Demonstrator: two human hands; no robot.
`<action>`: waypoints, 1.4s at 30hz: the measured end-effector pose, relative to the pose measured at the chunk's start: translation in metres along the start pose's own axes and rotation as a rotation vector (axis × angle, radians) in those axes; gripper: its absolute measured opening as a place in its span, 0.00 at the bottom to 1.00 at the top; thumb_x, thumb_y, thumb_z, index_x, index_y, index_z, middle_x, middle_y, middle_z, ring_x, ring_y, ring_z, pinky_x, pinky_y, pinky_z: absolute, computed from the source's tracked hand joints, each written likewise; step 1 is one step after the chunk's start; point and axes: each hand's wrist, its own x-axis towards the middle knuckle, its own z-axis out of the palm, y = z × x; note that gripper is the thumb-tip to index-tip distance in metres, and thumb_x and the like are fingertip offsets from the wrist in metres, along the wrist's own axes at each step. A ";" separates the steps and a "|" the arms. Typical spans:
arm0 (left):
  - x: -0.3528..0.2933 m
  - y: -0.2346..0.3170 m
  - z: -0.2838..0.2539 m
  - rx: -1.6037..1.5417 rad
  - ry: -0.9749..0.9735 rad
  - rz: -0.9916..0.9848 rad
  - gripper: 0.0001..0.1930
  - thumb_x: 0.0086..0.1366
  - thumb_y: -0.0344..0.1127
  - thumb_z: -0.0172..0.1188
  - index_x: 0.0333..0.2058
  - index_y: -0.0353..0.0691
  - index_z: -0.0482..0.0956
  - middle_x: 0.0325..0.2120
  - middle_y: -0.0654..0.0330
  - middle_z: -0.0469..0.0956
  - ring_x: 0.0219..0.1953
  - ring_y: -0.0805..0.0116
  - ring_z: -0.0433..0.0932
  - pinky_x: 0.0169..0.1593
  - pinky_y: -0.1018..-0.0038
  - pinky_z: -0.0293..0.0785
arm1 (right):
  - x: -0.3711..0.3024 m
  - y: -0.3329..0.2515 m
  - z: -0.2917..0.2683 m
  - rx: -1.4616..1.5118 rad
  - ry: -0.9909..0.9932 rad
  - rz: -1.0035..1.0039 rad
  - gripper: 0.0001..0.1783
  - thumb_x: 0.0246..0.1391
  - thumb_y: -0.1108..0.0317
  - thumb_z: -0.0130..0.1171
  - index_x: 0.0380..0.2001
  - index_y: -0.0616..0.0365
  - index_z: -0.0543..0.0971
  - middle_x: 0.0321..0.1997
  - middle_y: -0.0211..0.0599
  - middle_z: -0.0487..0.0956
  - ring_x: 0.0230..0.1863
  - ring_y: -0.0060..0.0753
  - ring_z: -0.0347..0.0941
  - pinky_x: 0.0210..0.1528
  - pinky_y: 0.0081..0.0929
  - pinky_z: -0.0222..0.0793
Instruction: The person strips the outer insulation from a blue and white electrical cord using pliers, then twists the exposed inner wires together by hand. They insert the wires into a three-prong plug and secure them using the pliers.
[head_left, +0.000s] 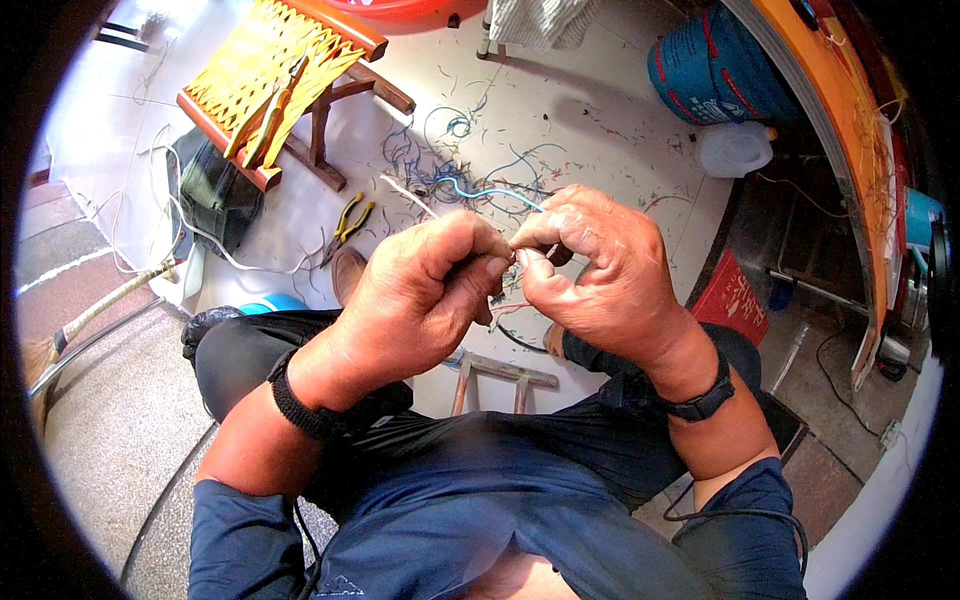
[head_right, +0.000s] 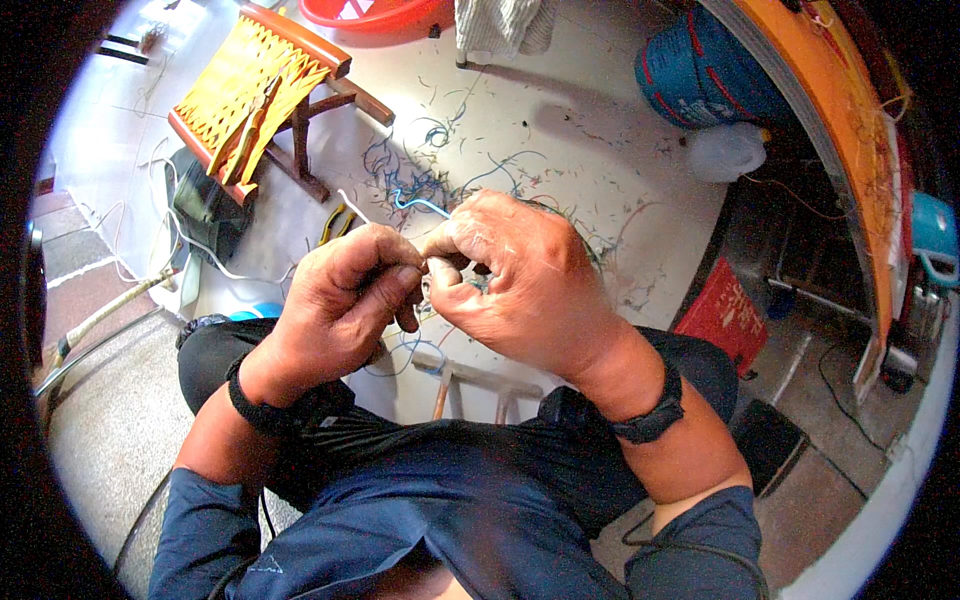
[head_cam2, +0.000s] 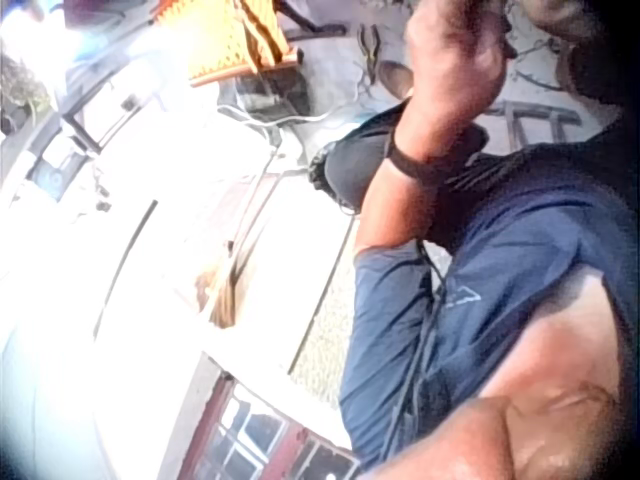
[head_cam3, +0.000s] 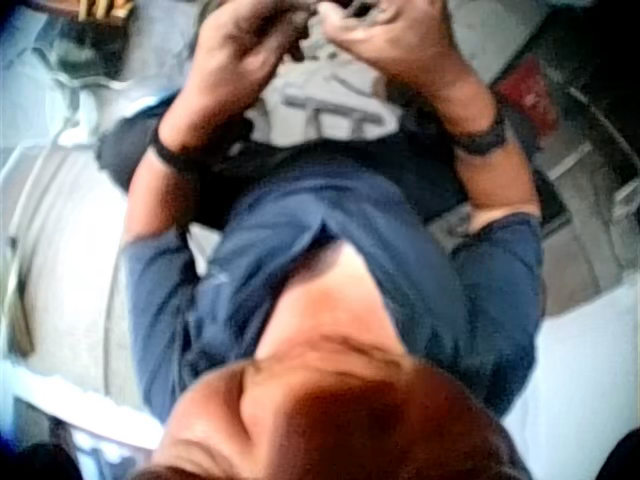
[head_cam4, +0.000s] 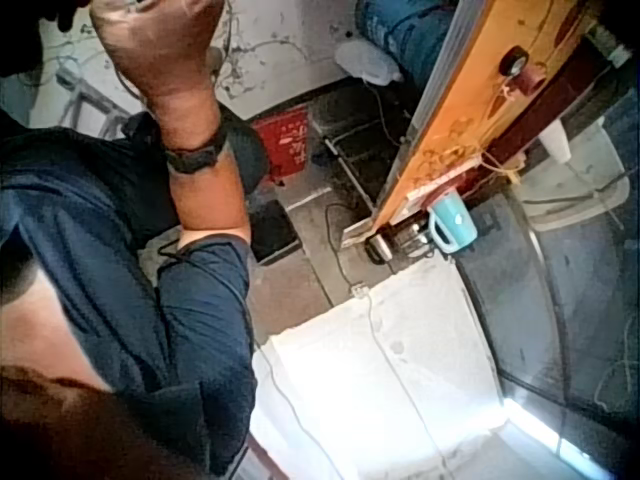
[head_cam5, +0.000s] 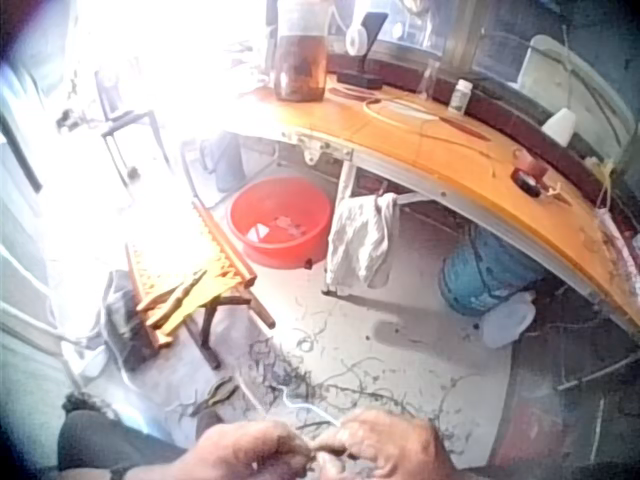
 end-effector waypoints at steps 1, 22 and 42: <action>0.000 -0.001 0.000 0.016 -0.008 0.006 0.01 0.68 0.24 0.57 0.35 0.35 0.74 0.23 0.62 0.73 0.22 0.76 0.76 0.25 0.78 0.72 | 0.000 0.000 0.000 0.006 0.004 0.000 0.05 0.44 0.74 0.63 0.28 0.60 0.80 0.26 0.41 0.76 0.28 0.41 0.75 0.32 0.34 0.73; -0.003 0.007 -0.009 -0.242 -0.058 -0.220 0.06 0.73 0.32 0.54 0.38 0.36 0.73 0.25 0.64 0.76 0.25 0.78 0.78 0.29 0.81 0.73 | -0.002 -0.002 -0.010 0.381 -0.230 0.315 0.07 0.57 0.76 0.61 0.40 0.62 0.82 0.31 0.33 0.79 0.26 0.19 0.77 0.27 0.18 0.70; -0.003 -0.002 -0.003 0.185 0.074 0.029 0.05 0.60 0.25 0.64 0.31 0.37 0.75 0.21 0.57 0.72 0.22 0.65 0.73 0.28 0.70 0.69 | -0.003 -0.008 -0.002 0.191 -0.120 0.282 0.04 0.53 0.76 0.62 0.32 0.63 0.78 0.28 0.29 0.76 0.24 0.15 0.74 0.25 0.17 0.69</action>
